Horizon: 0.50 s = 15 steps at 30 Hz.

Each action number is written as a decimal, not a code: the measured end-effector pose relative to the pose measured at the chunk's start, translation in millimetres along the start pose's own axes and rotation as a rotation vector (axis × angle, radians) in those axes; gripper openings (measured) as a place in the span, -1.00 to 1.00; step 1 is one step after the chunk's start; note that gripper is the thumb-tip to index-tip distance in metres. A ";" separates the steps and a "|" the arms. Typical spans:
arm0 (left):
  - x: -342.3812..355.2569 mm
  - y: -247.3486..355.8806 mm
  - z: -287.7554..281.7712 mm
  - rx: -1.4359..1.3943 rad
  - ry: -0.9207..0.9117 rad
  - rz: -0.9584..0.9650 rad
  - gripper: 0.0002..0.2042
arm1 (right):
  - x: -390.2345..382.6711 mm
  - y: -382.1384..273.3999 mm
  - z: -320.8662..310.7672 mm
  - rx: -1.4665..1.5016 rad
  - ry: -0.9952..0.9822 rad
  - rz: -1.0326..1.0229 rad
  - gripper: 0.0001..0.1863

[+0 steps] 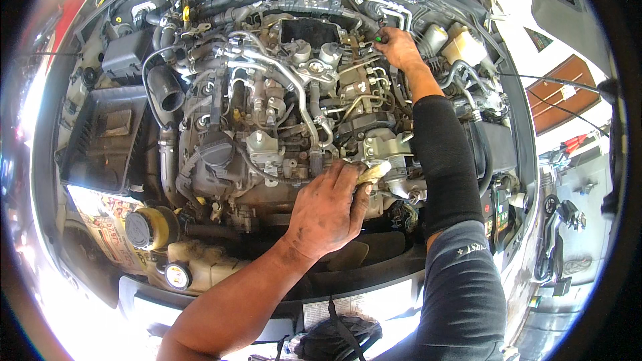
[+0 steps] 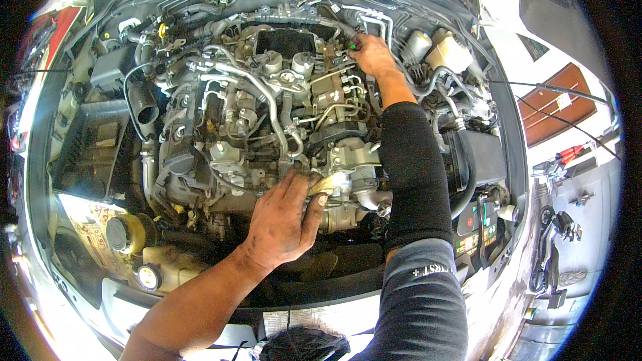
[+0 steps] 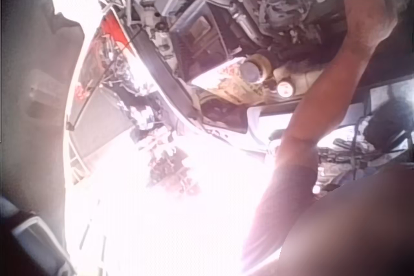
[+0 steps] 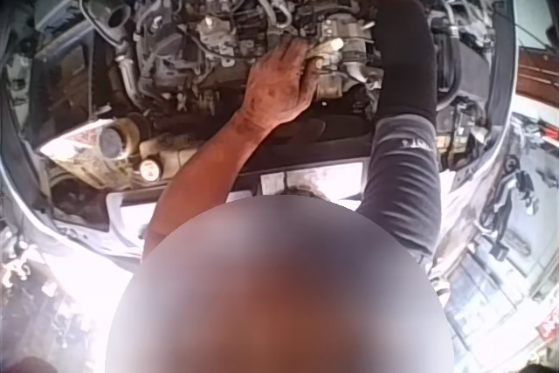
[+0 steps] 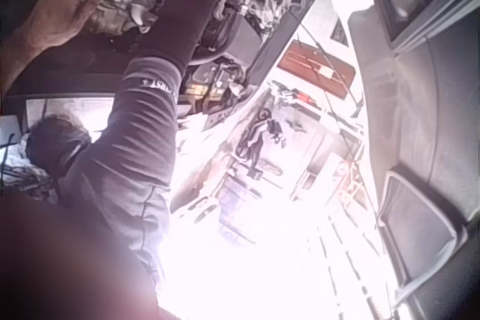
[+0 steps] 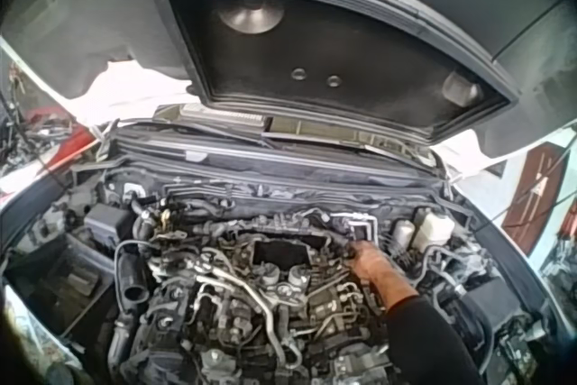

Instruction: The person works on a car engine with the hood open, manipulating hoses and connectors by hand. They use a screwdriver to adjust components within the engine bay. The person handles a small cylindrical part and continues to adjust engine components.

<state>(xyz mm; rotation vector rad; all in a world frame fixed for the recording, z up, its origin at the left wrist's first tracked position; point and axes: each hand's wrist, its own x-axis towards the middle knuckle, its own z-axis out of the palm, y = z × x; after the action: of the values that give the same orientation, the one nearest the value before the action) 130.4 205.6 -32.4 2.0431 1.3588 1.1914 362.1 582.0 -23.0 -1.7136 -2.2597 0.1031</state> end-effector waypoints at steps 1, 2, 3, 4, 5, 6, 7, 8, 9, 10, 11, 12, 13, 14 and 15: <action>0.0 -0.4 0.1 -0.003 0.000 0.003 -0.62 | -1.0 -1.0 -0.8 0.000 0.012 -0.003 -0.56; 0.0 -0.7 0.2 -0.007 0.000 0.007 -0.62 | -2.0 -1.9 -1.8 -0.006 0.017 0.012 -0.56; -0.1 -0.9 0.5 -0.005 0.002 0.006 -0.62 | -3.3 -2.4 -3.1 0.026 0.035 0.010 -0.56; -0.3 -1.0 0.7 -0.003 0.005 0.004 -0.61 | -4.5 -2.6 -4.9 0.053 0.046 0.026 -0.56; -0.5 -1.2 0.7 0.000 0.008 0.002 -0.61 | -5.5 -2.9 -6.3 0.079 0.058 0.041 -0.56; -0.7 -1.3 0.8 0.001 0.007 -0.002 -0.61 | -6.1 -2.9 -7.7 0.082 0.072 0.043 -0.56; -1.1 -1.4 0.9 0.001 0.005 -0.007 -0.61 | -6.6 -2.2 -9.2 0.085 0.085 0.045 -0.55; -1.3 -1.6 1.0 0.002 0.004 -0.011 -0.62 | -6.8 -1.4 -10.1 0.084 0.092 0.059 -0.55; -1.8 -1.5 0.9 0.003 -0.005 -0.023 -0.62 | -5.9 0.0 -11.2 0.065 0.092 0.053 -0.51; -2.3 -1.5 1.0 0.003 -0.013 -0.035 -0.62 | -5.0 1.5 -11.3 0.065 0.089 0.044 -0.50; -2.4 -1.5 1.3 0.003 -0.021 -0.046 -0.62 | -3.8 3.2 -11.0 0.058 0.082 0.049 -0.49; -2.5 -1.4 1.5 0.004 0.006 -0.026 -0.63 | -2.3 5.2 -10.5 0.046 0.083 0.058 -0.48; -2.3 -1.5 1.8 0.005 0.034 -0.006 -0.64 | -1.1 7.2 -9.0 0.040 0.080 0.053 -0.48; -2.0 -1.5 2.1 0.006 0.061 0.012 -0.65 | 0.1 9.1 -7.5 0.029 0.083 0.050 -0.49; -2.0 -1.3 2.1 -0.006 0.052 0.003 -0.65 | 1.0 11.1 -6.1 0.016 0.080 0.047 -0.49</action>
<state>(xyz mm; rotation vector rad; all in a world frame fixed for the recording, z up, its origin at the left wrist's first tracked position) 131.1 204.6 -35.4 2.0244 1.3746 1.2562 373.9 585.4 -19.6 -1.7315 -2.1557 0.0618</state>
